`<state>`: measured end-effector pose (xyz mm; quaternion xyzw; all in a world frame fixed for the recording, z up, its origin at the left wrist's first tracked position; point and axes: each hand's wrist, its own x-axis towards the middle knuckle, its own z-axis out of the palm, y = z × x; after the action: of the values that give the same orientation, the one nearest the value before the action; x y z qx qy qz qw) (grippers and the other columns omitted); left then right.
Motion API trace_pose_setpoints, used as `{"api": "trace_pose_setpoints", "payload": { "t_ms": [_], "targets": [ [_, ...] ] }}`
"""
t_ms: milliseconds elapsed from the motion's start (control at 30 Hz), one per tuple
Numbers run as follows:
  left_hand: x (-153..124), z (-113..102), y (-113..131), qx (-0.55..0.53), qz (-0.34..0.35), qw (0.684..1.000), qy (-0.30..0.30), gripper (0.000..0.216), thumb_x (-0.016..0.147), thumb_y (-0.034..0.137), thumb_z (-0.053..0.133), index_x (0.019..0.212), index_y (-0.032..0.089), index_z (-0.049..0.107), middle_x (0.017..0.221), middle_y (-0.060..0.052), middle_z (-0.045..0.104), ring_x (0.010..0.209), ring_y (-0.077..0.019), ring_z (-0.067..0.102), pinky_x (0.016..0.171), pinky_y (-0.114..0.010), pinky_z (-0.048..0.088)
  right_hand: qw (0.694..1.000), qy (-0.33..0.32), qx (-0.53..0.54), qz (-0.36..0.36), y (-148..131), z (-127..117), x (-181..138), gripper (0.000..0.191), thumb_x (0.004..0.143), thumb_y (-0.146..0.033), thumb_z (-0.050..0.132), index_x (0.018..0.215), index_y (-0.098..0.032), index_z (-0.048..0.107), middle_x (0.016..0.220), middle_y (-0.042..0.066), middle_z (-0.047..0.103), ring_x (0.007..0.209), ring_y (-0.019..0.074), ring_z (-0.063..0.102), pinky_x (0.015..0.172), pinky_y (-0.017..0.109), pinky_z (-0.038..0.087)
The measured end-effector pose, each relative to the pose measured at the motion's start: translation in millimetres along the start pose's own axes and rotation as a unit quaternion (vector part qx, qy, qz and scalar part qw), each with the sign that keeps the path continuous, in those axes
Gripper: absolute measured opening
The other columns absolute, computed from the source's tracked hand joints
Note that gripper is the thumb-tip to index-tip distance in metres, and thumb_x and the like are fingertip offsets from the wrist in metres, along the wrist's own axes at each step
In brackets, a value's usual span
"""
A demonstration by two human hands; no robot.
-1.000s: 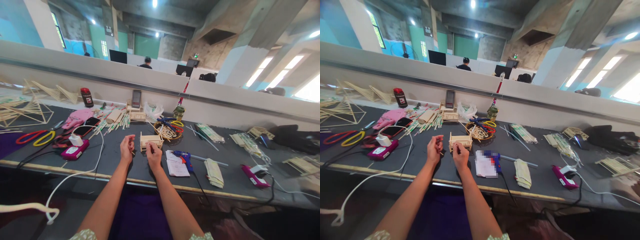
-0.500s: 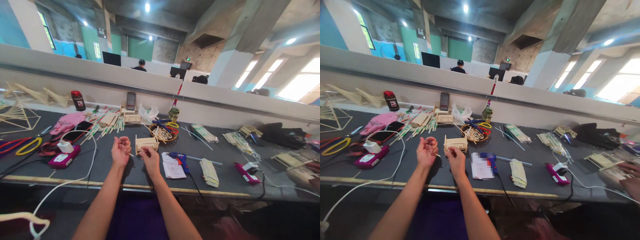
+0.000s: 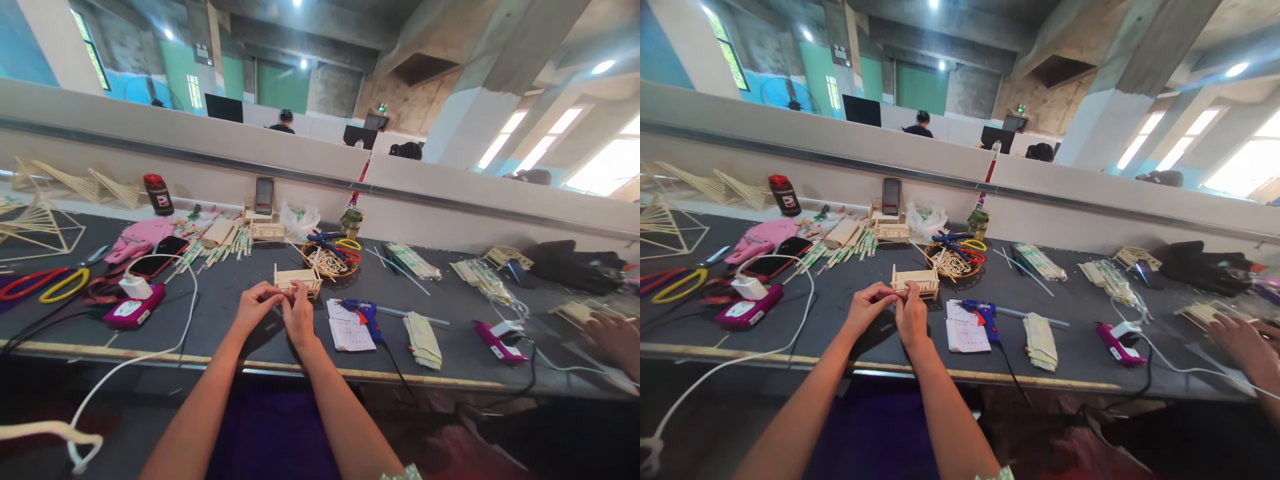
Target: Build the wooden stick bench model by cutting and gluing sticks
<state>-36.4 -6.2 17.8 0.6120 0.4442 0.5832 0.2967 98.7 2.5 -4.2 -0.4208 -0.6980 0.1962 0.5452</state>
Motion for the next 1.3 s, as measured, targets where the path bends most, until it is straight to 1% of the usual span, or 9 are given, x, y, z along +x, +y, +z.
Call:
{"api": "trace_pose_setpoints", "payload": {
  "t_ms": [200, 300, 367, 500, 667, 833, 933, 1133, 1300],
  "targets": [
    [-1, 6, 0, 0.023, 0.036, 0.998, 0.039, 0.016, 0.077, 0.033, 0.074, 0.076, 0.018, 0.074, 0.071, -0.001, 0.062, 0.058, -0.0097, 0.050, 0.054, -0.022, 0.037, 0.997, 0.003, -0.041, -0.066, 3, 0, -3, 0.029, 0.092, -0.020, 0.047, 0.120, -0.018, 0.049, 0.096, 0.007, 0.070, 0.086, 0.0181, 0.069, 0.078, 0.028, 0.054],
    [-2, 7, 0, 0.042, 0.069, 0.993, 0.082, 0.012, 0.079, 0.030, 0.072, 0.078, 0.019, 0.074, 0.071, 0.000, 0.061, 0.058, -0.0095, 0.048, 0.054, -0.022, 0.037, 0.994, 0.007, -0.067, -0.088, -1, -2, -4, 0.019, 0.094, -0.023, 0.049, 0.109, -0.020, 0.058, 0.097, 0.006, 0.069, 0.090, 0.0171, 0.067, 0.080, 0.027, 0.051],
    [-3, 6, 0, 0.045, 0.083, 0.991, 0.092, 0.010, 0.079, 0.029, 0.072, 0.078, 0.019, 0.074, 0.071, 0.000, 0.060, 0.058, -0.0094, 0.049, 0.054, -0.023, 0.037, 0.992, 0.007, -0.092, -0.085, -3, -2, -3, 0.016, 0.094, -0.023, 0.049, 0.099, -0.021, 0.063, 0.092, 0.005, 0.068, 0.085, 0.0159, 0.065, 0.077, 0.025, 0.050],
    [-3, 7, -1, 0.044, 0.087, 0.993, 0.068, 0.010, 0.080, 0.028, 0.071, 0.079, 0.019, 0.074, 0.071, 0.000, 0.061, 0.059, -0.0101, 0.050, 0.054, -0.023, 0.037, 0.992, 0.026, -0.109, -0.065, -3, 0, -2, 0.017, 0.093, -0.022, 0.049, 0.092, -0.021, 0.066, 0.084, 0.004, 0.066, 0.075, 0.0145, 0.062, 0.069, 0.023, 0.047],
    [-6, 12, 1, 0.047, 0.079, 0.994, 0.063, 0.013, 0.084, 0.030, 0.066, 0.081, 0.019, 0.072, 0.072, 0.000, 0.060, 0.060, -0.0108, 0.050, 0.055, -0.023, 0.038, 0.998, 0.048, -0.039, -0.031, -1, 4, -3, 0.013, 0.092, -0.025, 0.049, 0.089, -0.019, 0.061, 0.075, 0.001, 0.066, 0.065, 0.0130, 0.061, 0.063, 0.023, 0.046],
    [-6, 16, 5, 0.028, 0.107, 0.993, 0.031, 0.013, 0.088, 0.028, 0.061, 0.085, 0.019, 0.070, 0.083, -0.003, 0.065, 0.080, -0.0163, 0.061, 0.072, -0.028, 0.047, 0.997, 0.069, -0.020, -0.013, 0, 2, -3, 0.014, 0.091, -0.029, 0.050, 0.086, -0.020, 0.058, 0.072, 0.001, 0.064, 0.060, 0.0128, 0.059, 0.061, 0.023, 0.046],
    [-5, 16, 5, 0.054, 0.134, 0.988, 0.048, 0.009, 0.085, 0.026, 0.065, 0.084, 0.020, 0.071, 0.083, -0.003, 0.064, 0.080, -0.0162, 0.061, 0.074, -0.029, 0.048, 0.998, 0.052, -0.013, -0.019, 1, 2, -3, 0.014, 0.091, -0.027, 0.049, 0.087, -0.020, 0.061, 0.075, 0.001, 0.066, 0.063, 0.0133, 0.061, 0.062, 0.023, 0.047],
    [-10, 12, 1, 0.104, 0.152, 0.980, 0.071, 0.008, 0.085, 0.024, 0.065, 0.086, 0.020, 0.071, 0.081, -0.002, 0.062, 0.069, -0.0128, 0.056, 0.060, -0.025, 0.045, 0.998, 0.032, -0.030, -0.040, 6, 4, -4, 0.017, 0.092, -0.028, 0.049, 0.092, -0.021, 0.064, 0.081, 0.003, 0.070, 0.071, 0.0152, 0.065, 0.067, 0.025, 0.049],
    [-5, 11, 2, 0.161, 0.162, 0.960, 0.160, 0.007, 0.085, 0.025, 0.065, 0.083, 0.019, 0.069, 0.085, -0.003, 0.064, 0.075, -0.0145, 0.059, 0.064, -0.027, 0.047, 0.998, 0.016, -0.029, -0.046, 7, 6, -5, 0.017, 0.093, -0.030, 0.049, 0.093, -0.022, 0.064, 0.083, 0.002, 0.070, 0.072, 0.0150, 0.065, 0.069, 0.025, 0.050]
  ]
}}
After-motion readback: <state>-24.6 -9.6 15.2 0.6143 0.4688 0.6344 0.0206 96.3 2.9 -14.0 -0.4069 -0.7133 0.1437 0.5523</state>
